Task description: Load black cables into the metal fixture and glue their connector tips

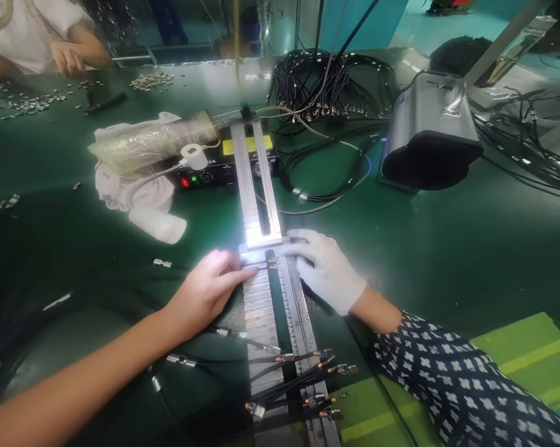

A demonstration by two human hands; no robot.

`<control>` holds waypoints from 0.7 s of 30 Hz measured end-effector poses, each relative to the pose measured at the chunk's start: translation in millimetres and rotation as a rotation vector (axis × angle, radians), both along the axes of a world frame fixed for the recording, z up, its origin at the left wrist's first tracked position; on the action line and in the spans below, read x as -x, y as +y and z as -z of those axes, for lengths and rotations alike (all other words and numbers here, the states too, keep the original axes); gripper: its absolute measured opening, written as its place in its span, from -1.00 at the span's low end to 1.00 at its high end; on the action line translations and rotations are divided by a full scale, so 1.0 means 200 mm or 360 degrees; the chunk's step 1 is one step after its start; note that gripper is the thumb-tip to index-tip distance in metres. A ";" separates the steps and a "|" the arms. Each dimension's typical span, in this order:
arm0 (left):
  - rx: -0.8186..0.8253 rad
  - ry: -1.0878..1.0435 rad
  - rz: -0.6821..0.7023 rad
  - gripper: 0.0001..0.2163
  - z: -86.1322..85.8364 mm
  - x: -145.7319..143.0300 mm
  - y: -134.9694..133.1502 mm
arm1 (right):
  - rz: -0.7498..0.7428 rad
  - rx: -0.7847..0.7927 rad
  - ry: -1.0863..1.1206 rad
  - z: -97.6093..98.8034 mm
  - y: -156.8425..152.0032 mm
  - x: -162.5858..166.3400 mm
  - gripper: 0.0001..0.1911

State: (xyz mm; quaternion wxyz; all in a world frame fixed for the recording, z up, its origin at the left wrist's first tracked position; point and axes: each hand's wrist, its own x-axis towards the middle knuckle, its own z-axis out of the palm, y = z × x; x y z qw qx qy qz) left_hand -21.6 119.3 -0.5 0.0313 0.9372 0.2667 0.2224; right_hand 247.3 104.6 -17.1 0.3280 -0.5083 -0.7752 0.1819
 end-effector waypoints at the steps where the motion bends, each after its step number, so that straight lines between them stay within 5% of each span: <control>1: -0.0021 0.0024 -0.0010 -0.72 0.00 0.00 -0.01 | 0.0005 0.0003 -0.0002 0.00 0.00 0.00 -0.57; 13: -0.0145 0.0448 0.0436 -0.81 -0.04 -0.10 0.08 | 0.0003 0.0159 -0.0085 -0.04 0.01 0.00 -0.53; 21: -0.0011 0.0485 0.0300 -0.80 -0.13 -0.12 -0.02 | 0.0031 0.0202 -0.0083 -0.04 0.00 0.00 -0.57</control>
